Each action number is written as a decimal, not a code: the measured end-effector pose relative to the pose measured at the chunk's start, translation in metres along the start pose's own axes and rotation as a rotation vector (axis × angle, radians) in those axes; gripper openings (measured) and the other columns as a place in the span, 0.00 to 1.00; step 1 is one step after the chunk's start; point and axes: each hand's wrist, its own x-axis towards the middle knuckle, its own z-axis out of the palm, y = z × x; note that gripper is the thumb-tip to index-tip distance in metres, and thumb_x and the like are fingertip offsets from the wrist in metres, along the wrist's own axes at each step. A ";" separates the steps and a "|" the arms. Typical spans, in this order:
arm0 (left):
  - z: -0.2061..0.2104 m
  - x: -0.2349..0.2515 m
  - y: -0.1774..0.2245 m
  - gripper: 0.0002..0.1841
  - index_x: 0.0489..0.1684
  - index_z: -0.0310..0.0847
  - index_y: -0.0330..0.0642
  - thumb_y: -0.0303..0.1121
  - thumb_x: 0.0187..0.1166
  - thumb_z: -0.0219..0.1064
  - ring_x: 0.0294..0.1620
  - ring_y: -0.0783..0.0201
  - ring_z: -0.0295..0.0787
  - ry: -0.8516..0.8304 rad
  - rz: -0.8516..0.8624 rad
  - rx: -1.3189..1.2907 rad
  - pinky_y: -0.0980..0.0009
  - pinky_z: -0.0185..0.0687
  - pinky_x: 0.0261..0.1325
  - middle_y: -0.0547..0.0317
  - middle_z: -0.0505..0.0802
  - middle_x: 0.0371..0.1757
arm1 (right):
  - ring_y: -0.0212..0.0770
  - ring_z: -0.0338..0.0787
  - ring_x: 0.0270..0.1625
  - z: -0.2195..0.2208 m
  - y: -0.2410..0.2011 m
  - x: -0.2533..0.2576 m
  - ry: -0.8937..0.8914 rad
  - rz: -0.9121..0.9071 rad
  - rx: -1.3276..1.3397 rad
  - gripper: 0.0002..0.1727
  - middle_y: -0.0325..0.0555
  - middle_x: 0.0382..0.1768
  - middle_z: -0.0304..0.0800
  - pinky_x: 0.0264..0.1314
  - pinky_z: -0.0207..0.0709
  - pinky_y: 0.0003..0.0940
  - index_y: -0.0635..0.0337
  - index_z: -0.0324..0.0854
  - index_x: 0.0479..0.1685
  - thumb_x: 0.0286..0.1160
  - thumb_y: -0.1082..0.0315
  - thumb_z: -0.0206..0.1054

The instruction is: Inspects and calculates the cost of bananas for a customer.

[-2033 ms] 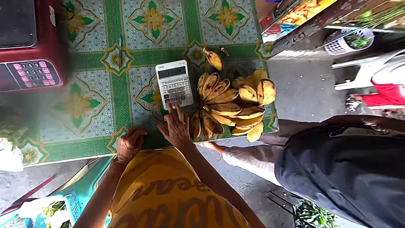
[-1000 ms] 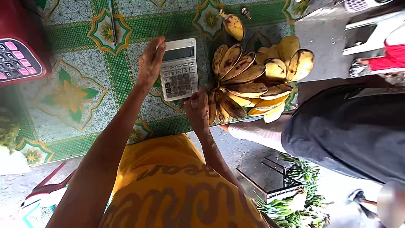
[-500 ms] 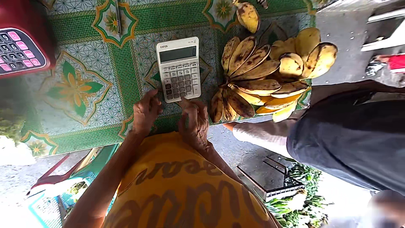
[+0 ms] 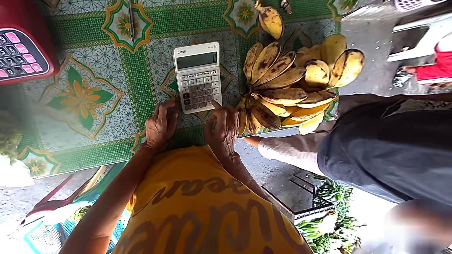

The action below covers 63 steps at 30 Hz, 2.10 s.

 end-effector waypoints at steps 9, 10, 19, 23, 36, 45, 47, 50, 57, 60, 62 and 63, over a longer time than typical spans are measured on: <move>0.012 0.007 0.006 0.38 0.84 0.63 0.37 0.39 0.75 0.75 0.22 0.63 0.82 -0.032 0.033 0.026 0.66 0.76 0.21 0.51 0.91 0.60 | 0.54 0.85 0.65 0.013 -0.009 -0.008 -0.018 -0.122 0.076 0.05 0.49 0.69 0.88 0.56 0.76 0.45 0.59 0.80 0.35 0.76 0.73 0.60; 0.014 0.008 0.004 0.37 0.84 0.64 0.37 0.40 0.76 0.74 0.23 0.63 0.82 -0.021 0.034 0.020 0.66 0.77 0.22 0.52 0.91 0.60 | 0.55 0.85 0.65 0.013 -0.009 -0.009 -0.026 -0.124 0.073 0.05 0.49 0.69 0.88 0.56 0.76 0.45 0.59 0.80 0.35 0.76 0.73 0.60; 0.016 0.010 0.003 0.20 0.58 0.78 0.37 0.37 0.75 0.76 0.27 0.61 0.87 0.021 0.059 -0.018 0.65 0.82 0.25 0.49 0.91 0.59 | 0.55 0.84 0.68 0.017 -0.013 -0.002 -0.048 -0.135 0.013 0.05 0.48 0.73 0.86 0.53 0.75 0.46 0.59 0.77 0.30 0.73 0.74 0.59; 0.010 0.005 0.006 0.12 0.41 0.82 0.40 0.37 0.74 0.76 0.27 0.62 0.84 -0.038 0.081 0.008 0.67 0.79 0.23 0.45 0.87 0.63 | 0.54 0.84 0.68 0.017 -0.018 0.002 -0.057 -0.143 -0.011 0.05 0.47 0.75 0.85 0.52 0.74 0.46 0.59 0.78 0.31 0.75 0.74 0.60; 0.014 0.009 0.001 0.11 0.42 0.83 0.41 0.38 0.75 0.75 0.28 0.63 0.86 -0.019 0.069 -0.013 0.67 0.81 0.25 0.48 0.88 0.64 | 0.56 0.86 0.60 0.003 -0.009 0.008 -0.089 -0.058 -0.012 0.03 0.49 0.75 0.83 0.45 0.76 0.47 0.62 0.80 0.34 0.70 0.74 0.61; 0.015 0.009 0.001 0.11 0.41 0.83 0.41 0.38 0.74 0.75 0.27 0.64 0.85 -0.010 0.070 0.000 0.68 0.80 0.24 0.48 0.88 0.64 | 0.55 0.86 0.58 0.004 -0.007 0.011 -0.193 -0.084 -0.068 0.02 0.47 0.79 0.80 0.40 0.73 0.47 0.62 0.80 0.35 0.71 0.76 0.62; 0.016 0.011 0.000 0.12 0.40 0.83 0.40 0.38 0.75 0.75 0.28 0.63 0.86 0.003 0.084 -0.003 0.68 0.81 0.25 0.47 0.88 0.64 | 0.55 0.85 0.59 0.005 -0.009 0.010 -0.172 -0.081 -0.056 0.04 0.47 0.79 0.80 0.42 0.73 0.46 0.62 0.81 0.34 0.72 0.75 0.61; 0.017 0.013 -0.001 0.13 0.39 0.83 0.36 0.37 0.74 0.75 0.27 0.60 0.88 0.035 0.112 -0.021 0.66 0.82 0.25 0.43 0.90 0.62 | 0.55 0.86 0.61 0.004 -0.019 0.006 -0.142 -0.127 -0.008 0.06 0.48 0.75 0.84 0.44 0.74 0.47 0.61 0.80 0.31 0.73 0.73 0.60; 0.015 0.014 -0.001 0.11 0.39 0.82 0.35 0.34 0.74 0.74 0.32 0.57 0.90 0.015 0.118 -0.027 0.63 0.83 0.28 0.42 0.90 0.62 | 0.55 0.87 0.58 0.007 -0.028 -0.001 -0.278 -0.217 0.002 0.08 0.48 0.76 0.83 0.38 0.73 0.46 0.62 0.85 0.43 0.70 0.75 0.62; 0.015 0.012 0.000 0.11 0.39 0.81 0.37 0.35 0.73 0.75 0.30 0.59 0.90 0.010 0.112 -0.018 0.64 0.82 0.26 0.42 0.89 0.63 | 0.53 0.87 0.58 0.004 -0.023 -0.001 -0.232 -0.179 0.079 0.06 0.46 0.73 0.85 0.40 0.76 0.44 0.61 0.84 0.38 0.73 0.74 0.61; 0.014 0.008 0.001 0.11 0.39 0.80 0.41 0.37 0.74 0.75 0.29 0.62 0.87 -0.009 0.108 0.020 0.66 0.81 0.24 0.46 0.88 0.63 | 0.53 0.87 0.59 0.000 -0.015 -0.001 -0.160 -0.107 0.110 0.06 0.46 0.71 0.87 0.43 0.79 0.45 0.61 0.83 0.34 0.75 0.74 0.61; 0.014 0.008 0.001 0.11 0.38 0.80 0.41 0.37 0.74 0.75 0.29 0.62 0.87 -0.004 0.110 0.025 0.66 0.81 0.24 0.47 0.88 0.63 | 0.54 0.89 0.59 -0.003 -0.009 0.000 -0.124 -0.068 0.097 0.05 0.47 0.71 0.87 0.43 0.82 0.45 0.62 0.81 0.32 0.73 0.74 0.62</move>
